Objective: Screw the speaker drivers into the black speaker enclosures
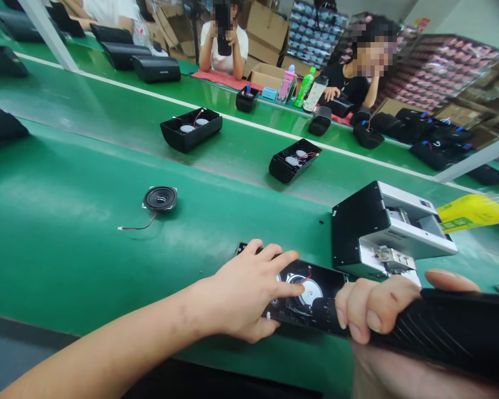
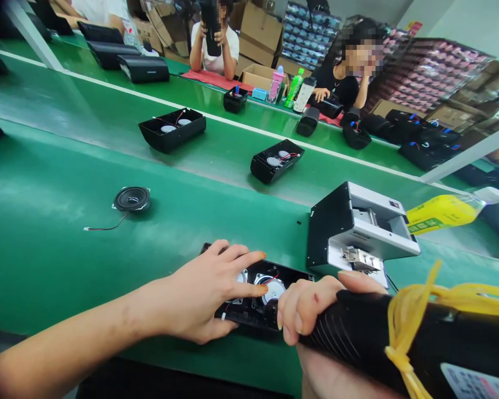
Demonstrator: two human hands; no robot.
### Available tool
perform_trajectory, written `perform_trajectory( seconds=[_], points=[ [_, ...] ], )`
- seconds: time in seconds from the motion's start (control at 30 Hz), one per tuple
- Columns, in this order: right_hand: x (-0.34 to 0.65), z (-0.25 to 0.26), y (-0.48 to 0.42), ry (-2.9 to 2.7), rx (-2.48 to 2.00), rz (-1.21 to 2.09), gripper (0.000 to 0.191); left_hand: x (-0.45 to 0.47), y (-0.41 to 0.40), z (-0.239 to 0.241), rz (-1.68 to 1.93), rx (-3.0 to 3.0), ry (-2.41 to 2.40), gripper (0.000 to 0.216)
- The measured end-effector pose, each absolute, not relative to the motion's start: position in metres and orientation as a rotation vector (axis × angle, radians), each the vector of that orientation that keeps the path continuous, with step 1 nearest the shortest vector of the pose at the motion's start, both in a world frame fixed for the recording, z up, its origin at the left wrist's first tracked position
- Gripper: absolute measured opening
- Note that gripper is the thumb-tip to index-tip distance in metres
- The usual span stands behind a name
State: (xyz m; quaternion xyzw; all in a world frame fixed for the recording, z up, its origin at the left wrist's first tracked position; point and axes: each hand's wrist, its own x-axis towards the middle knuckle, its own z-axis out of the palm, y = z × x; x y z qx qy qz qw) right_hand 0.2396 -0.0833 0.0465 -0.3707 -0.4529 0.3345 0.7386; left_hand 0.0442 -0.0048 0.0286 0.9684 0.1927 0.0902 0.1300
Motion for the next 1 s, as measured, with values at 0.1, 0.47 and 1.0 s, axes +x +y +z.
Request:
perform_trajectory(
  seconds=[0.1, 0.47, 1.0],
  points=[
    [0.238, 0.045, -0.080, -0.975, -0.787, 0.659, 0.063, 0.044, -0.005, 0.030, 0.266, 2.800, 0.563, 0.062],
    [0.233, 0.039, -0.080, -1.046, -0.736, 0.724, 0.056, 0.044, -0.005, 0.034, 0.257, 2.803, 0.558, 0.058],
    [0.221, 0.044, -0.076, -1.211, -0.630, 0.816, 0.039, 0.044, -0.008, 0.038, 0.251, 2.837, 0.542, 0.055]
  ],
)
